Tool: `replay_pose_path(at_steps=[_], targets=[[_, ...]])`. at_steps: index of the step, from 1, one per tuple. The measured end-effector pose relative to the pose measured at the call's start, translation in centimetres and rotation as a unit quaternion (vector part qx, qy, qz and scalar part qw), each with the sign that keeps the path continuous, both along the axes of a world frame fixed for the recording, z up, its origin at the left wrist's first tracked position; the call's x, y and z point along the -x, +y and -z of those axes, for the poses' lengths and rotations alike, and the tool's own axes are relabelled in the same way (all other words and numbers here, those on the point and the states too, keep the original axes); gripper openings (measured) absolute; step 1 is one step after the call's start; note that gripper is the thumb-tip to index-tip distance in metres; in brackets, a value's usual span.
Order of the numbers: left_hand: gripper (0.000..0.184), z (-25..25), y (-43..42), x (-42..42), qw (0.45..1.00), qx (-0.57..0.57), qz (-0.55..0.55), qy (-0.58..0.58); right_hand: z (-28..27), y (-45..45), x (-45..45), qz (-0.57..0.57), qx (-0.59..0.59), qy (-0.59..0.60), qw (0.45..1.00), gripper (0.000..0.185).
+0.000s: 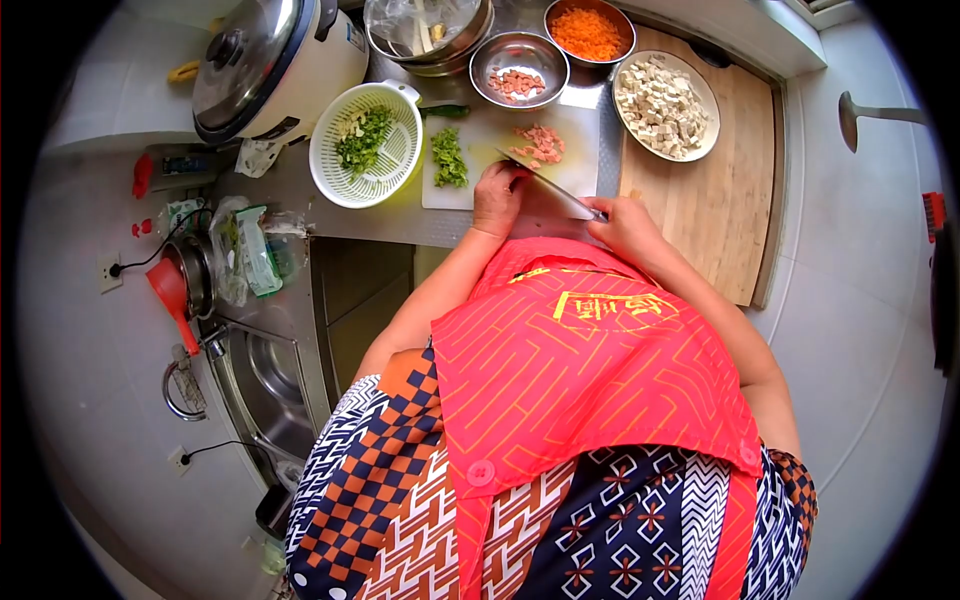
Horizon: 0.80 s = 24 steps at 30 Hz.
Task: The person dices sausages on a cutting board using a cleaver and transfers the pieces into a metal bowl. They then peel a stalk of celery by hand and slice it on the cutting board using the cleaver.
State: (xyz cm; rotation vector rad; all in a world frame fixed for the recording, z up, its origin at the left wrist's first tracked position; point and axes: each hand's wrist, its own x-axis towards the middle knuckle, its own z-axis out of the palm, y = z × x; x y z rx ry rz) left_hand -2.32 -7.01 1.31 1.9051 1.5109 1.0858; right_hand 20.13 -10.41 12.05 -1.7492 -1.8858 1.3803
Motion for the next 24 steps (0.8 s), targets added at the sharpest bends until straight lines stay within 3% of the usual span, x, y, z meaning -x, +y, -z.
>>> replay_pose_path(at_steps=[6, 12, 24], targets=[[0.01, -0.4, -0.1, 0.1, 1.0, 0.01, -0.008, -0.012, 1.3, -0.4, 0.4, -0.01, -0.051, -0.024, 0.998, 0.037], [0.011, 0.0, 0.2, 0.2, 1.0, -0.025, -0.003, -0.002, 0.8, -0.2, 0.4, 0.025, -0.001, 0.035, 0.999, 0.038], [0.008, 0.5, 0.2, 0.2, 1.0, -0.014, -0.006, -0.003, -1.0, -0.6, -0.4, 0.003, 0.014, 0.01, 1.0, 0.038]])
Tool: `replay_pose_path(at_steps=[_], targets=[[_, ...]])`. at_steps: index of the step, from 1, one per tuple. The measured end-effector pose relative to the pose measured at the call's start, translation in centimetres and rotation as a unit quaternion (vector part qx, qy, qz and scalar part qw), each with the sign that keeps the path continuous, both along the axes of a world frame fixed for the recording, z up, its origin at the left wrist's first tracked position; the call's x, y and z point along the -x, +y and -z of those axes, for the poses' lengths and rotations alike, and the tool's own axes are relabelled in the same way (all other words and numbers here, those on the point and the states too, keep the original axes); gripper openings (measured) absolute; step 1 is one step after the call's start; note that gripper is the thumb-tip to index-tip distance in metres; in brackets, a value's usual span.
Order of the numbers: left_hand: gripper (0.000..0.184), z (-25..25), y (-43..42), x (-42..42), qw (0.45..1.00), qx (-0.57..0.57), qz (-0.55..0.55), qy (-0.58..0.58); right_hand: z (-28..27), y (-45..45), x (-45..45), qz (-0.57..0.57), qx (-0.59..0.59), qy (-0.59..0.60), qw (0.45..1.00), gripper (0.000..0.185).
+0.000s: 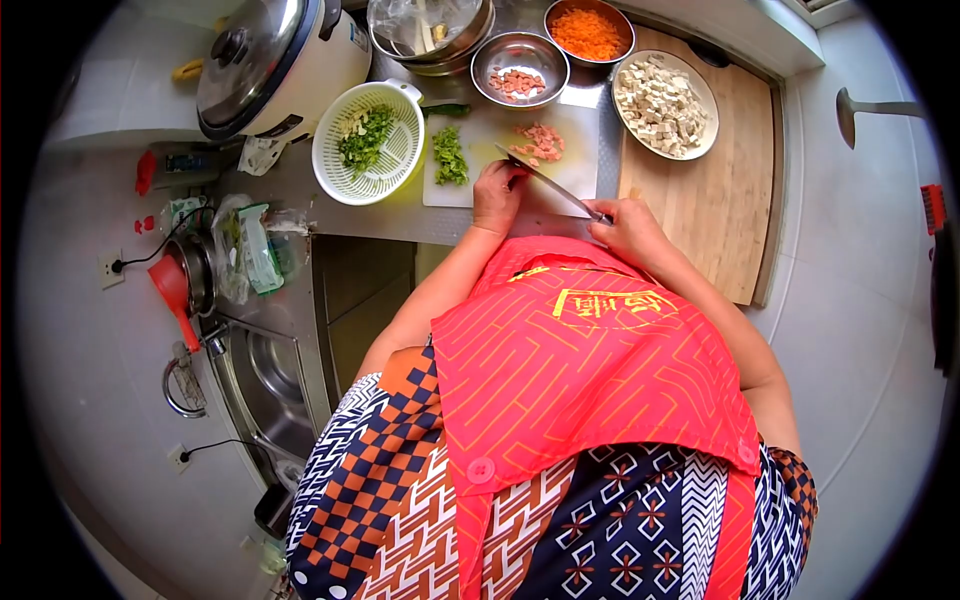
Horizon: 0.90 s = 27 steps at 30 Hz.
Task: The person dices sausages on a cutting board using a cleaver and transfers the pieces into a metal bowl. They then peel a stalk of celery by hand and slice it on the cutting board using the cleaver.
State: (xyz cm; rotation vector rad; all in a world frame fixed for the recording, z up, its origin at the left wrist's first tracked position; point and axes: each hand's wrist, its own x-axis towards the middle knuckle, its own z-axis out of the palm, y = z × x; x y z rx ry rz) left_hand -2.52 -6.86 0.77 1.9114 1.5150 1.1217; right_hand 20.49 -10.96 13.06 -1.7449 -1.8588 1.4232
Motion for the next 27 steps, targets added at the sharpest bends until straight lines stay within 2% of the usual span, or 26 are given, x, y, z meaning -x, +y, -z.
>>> replay_pose_path(at_steps=[8, 15, 25, 27], targets=[[0.011, -0.9, -0.4, 0.0, 1.0, 0.017, -0.001, -0.001, 3.6, 0.0, 0.6, -0.029, -0.058, -0.024, 0.998, 0.037], [0.01, -1.7, -0.9, -0.1, 0.999, 0.018, -0.006, -0.032, 2.6, 0.0, 0.9, -0.02, -0.068, -0.016, 0.997, 0.036], [0.012, -0.4, -0.6, -0.1, 1.0, -0.018, -0.011, -0.019, 0.1, -0.2, 0.6, -0.016, -0.015, -0.006, 1.0, 0.037], [0.009, -0.5, -0.7, -0.1, 1.0, 0.011, -0.011, -0.018, -0.5, -0.2, 0.5, -0.02, 0.0, -0.021, 1.0, 0.037]])
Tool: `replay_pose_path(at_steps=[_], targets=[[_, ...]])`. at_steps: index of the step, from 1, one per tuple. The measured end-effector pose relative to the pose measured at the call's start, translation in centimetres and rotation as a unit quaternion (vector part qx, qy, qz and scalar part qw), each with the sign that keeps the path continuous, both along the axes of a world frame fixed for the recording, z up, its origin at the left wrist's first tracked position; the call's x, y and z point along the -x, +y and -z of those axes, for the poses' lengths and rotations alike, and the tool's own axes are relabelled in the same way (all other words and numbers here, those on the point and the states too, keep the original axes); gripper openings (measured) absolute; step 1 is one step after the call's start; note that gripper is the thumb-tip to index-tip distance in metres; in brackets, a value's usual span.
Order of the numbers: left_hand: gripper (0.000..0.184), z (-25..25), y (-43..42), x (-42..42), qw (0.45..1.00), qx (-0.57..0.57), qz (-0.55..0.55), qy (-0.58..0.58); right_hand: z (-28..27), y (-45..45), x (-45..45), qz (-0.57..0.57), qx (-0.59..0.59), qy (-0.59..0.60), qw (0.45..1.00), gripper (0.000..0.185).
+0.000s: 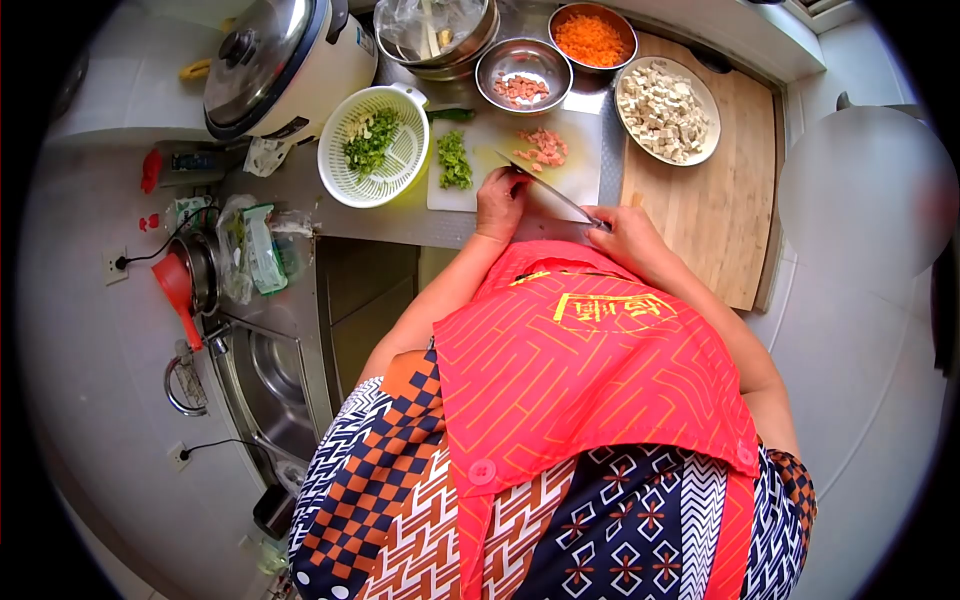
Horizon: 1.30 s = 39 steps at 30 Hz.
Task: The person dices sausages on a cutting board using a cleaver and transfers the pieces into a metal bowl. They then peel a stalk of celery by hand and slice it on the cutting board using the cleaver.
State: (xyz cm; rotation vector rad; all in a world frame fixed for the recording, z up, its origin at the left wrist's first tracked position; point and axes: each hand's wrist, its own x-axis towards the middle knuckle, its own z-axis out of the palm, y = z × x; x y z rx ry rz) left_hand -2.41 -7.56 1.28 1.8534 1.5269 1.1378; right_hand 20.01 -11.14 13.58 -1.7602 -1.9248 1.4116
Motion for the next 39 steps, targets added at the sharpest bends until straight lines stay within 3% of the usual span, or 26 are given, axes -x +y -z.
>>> replay_pose_path(at_steps=[4, 18, 25, 31, 39], targets=[[0.007, -0.3, -0.2, -0.1, 1.0, 0.011, -0.005, 0.024, -0.6, 0.1, 0.1, -0.012, -0.018, 0.006, 1.0, 0.037], [0.012, -0.9, -0.6, 0.2, 1.0, 0.017, -0.005, 0.015, 5.8, -0.4, 0.1, -0.004, -0.111, 0.008, 0.994, 0.031], [0.007, -1.3, -0.6, 0.4, 0.999, 0.029, -0.001, 0.019, 3.6, 0.2, 0.0, -0.011, -0.036, 0.002, 0.999, 0.035], [0.007, -0.9, -0.5, 0.5, 0.999, 0.034, 0.0, 0.006, 1.7, -0.1, -0.6, -0.059, -0.096, 0.026, 0.993, 0.038], [0.007, -0.3, -0.5, 0.3, 1.0, 0.028, -0.01, -0.008, 1.1, -0.4, -1.1, -0.068, -0.085, 0.014, 0.994, 0.039]])
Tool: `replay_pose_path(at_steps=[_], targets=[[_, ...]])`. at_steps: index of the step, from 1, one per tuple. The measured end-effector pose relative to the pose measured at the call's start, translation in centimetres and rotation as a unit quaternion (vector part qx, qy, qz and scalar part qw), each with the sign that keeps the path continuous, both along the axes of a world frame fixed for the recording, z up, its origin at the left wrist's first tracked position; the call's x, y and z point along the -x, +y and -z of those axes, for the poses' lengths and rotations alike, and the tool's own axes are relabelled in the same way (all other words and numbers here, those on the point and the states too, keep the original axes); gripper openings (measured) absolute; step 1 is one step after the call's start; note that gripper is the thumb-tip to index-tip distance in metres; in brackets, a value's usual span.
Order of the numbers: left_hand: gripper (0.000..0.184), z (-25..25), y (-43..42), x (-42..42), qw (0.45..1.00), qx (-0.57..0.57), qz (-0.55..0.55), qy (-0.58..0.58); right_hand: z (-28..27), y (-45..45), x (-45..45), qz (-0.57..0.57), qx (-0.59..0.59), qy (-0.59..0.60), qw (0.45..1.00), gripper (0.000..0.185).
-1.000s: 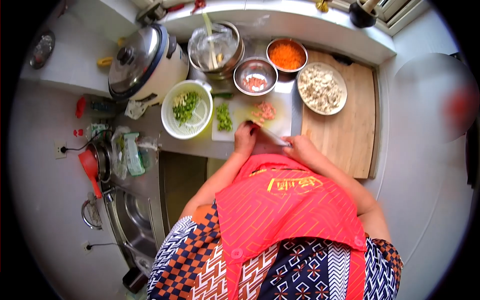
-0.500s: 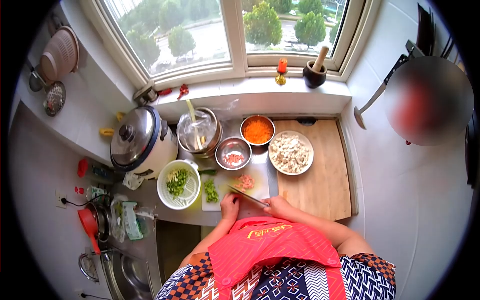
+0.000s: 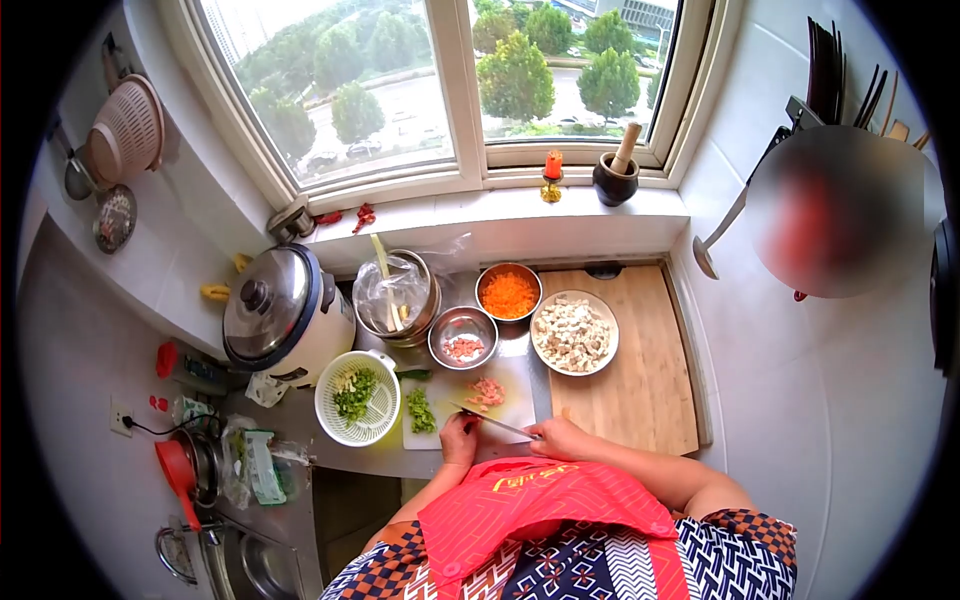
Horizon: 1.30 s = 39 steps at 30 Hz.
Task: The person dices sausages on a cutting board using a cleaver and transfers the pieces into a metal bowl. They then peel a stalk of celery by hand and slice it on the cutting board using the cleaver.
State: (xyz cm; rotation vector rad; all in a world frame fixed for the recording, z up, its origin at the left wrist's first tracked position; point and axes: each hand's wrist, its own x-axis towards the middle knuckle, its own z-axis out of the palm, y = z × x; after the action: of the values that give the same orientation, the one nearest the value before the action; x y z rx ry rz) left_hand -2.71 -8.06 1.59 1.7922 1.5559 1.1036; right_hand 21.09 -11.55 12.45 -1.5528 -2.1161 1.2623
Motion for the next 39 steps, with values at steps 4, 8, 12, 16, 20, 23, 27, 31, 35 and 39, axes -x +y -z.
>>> replay_pose_path(at_steps=[4, 8, 12, 16, 20, 23, 27, 31, 35, 39], targets=[[0.007, -0.1, 0.1, 0.1, 1.0, 0.01, 0.003, 0.008, -0.2, 0.4, 0.0, -0.01, 0.012, -0.01, 1.0, 0.039], [0.008, -0.7, 0.0, 0.1, 1.0, 0.012, 0.006, 0.013, 2.6, 0.6, 0.4, -0.01, -0.023, -0.006, 1.0, 0.038], [0.008, -0.5, 0.0, 0.1, 1.0, 0.01, -0.001, 0.004, 3.3, 0.6, 0.8, 0.009, 0.026, -0.004, 1.0, 0.038], [0.008, -0.8, 0.0, 0.1, 1.0, -0.008, -0.001, -0.002, 3.5, 0.4, 0.9, 0.026, 0.049, -0.025, 0.998, 0.038], [0.007, -0.2, 0.0, 0.1, 1.0, -0.012, -0.004, -0.002, 3.6, 0.3, 0.8, 0.025, 0.022, -0.024, 0.999, 0.04], [0.007, 0.7, 0.1, 0.4, 1.0, -0.015, -0.003, 0.016, 3.4, 0.4, 0.8, 0.015, 0.017, -0.034, 0.999, 0.039], [0.008, 0.5, 0.2, 0.3, 1.0, -0.019, -0.003, 0.014, 3.7, 0.3, 0.8, 0.019, 0.018, -0.032, 0.999, 0.039], [0.008, 0.6, -0.1, 0.5, 0.999, -0.015, -0.004, 0.03, 3.5, 0.3, 1.1, 0.018, 0.057, -0.054, 0.997, 0.039], [0.006, 0.0, 0.2, -0.1, 1.0, -0.006, -0.017, 0.002, 3.6, 0.6, 1.0, 0.022, 0.021, -0.022, 0.999, 0.039], [0.007, 1.3, 0.2, 0.4, 1.0, -0.003, -0.008, 0.023, 2.7, -0.1, 0.5, 0.001, -0.049, 0.01, 0.999, 0.037]])
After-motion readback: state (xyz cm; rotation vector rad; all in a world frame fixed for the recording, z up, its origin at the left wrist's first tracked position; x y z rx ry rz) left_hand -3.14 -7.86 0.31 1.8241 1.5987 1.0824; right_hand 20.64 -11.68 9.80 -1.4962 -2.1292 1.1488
